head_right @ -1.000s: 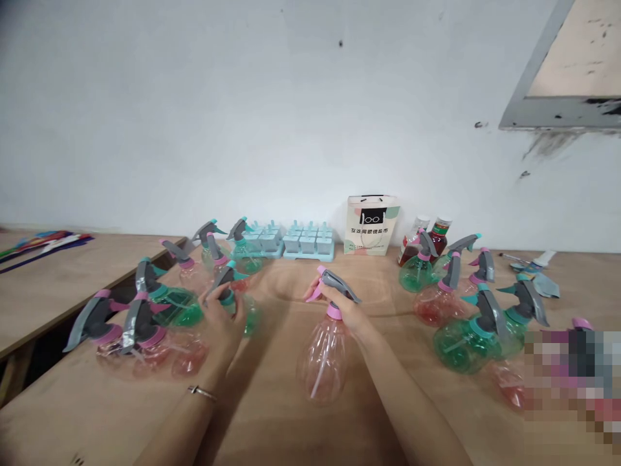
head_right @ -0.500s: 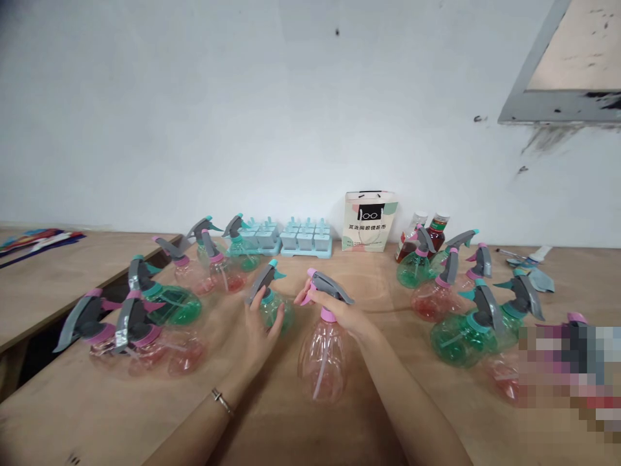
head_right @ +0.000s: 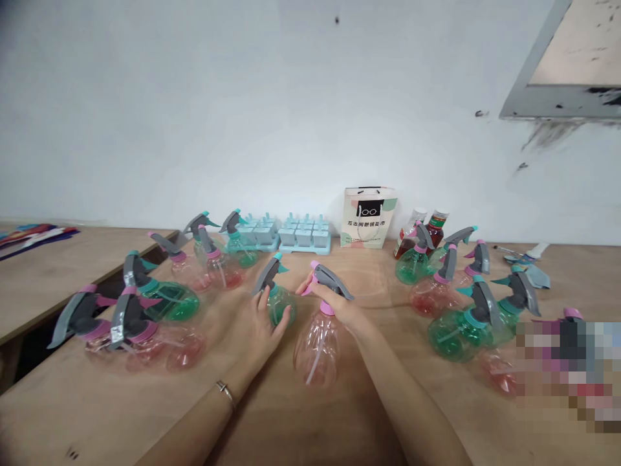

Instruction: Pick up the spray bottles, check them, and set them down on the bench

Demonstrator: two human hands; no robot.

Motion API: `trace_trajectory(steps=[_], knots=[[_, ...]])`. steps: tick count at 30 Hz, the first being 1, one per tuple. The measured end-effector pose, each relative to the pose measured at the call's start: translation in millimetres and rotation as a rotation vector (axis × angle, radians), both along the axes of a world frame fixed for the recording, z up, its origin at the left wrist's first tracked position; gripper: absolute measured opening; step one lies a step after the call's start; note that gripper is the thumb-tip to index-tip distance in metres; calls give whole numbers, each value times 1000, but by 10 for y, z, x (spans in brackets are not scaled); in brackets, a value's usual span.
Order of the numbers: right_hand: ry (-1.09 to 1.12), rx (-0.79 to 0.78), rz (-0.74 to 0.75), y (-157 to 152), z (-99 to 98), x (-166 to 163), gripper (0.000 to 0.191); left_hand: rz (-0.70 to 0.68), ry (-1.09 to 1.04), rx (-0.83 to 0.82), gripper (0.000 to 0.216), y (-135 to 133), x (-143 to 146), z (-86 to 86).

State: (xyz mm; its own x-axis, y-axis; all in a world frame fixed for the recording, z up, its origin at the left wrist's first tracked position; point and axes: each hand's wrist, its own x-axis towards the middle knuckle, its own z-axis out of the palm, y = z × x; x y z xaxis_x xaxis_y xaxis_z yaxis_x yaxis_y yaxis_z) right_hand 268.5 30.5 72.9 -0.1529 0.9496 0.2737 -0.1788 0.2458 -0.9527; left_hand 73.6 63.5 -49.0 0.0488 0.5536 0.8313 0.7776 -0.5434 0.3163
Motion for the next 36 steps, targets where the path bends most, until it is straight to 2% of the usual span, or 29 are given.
trace_trajectory(steps=[5,9,12,15,19,24,26,28,31,35,36], knots=[[58,8,-103,12,-9,-43,35,-2,48,0,64,38,-12,-107],[-33,88,-144,-32,51,-53,30,11,40,-22,65,57,-17,-144],[-106,57,-143,-72,82,-51,29,7,28,-37,64,50,-18,-137],[-113,22,-152,-95,45,-57,35,-19,18,-53,65,41,-25,-135],[-97,67,-192,-115,-34,-81,42,-25,6,-53,64,45,-26,-145],[-152,144,-299,-204,-27,8,38,3,-10,0,61,73,-6,-148],[-219,126,-343,-300,-23,112,37,-5,-20,2,60,85,-5,-153],[-294,68,-428,-446,-48,249,36,-14,-15,-7,61,94,-13,-162],[-364,-7,-657,-740,-162,512,38,-9,-12,-11,64,99,-30,-170],[-403,-4,-1034,-1185,-437,969,34,1,5,-10,63,84,-43,-146],[-435,2,-1081,-1287,-512,1092,31,0,15,-6,63,80,-43,-136]])
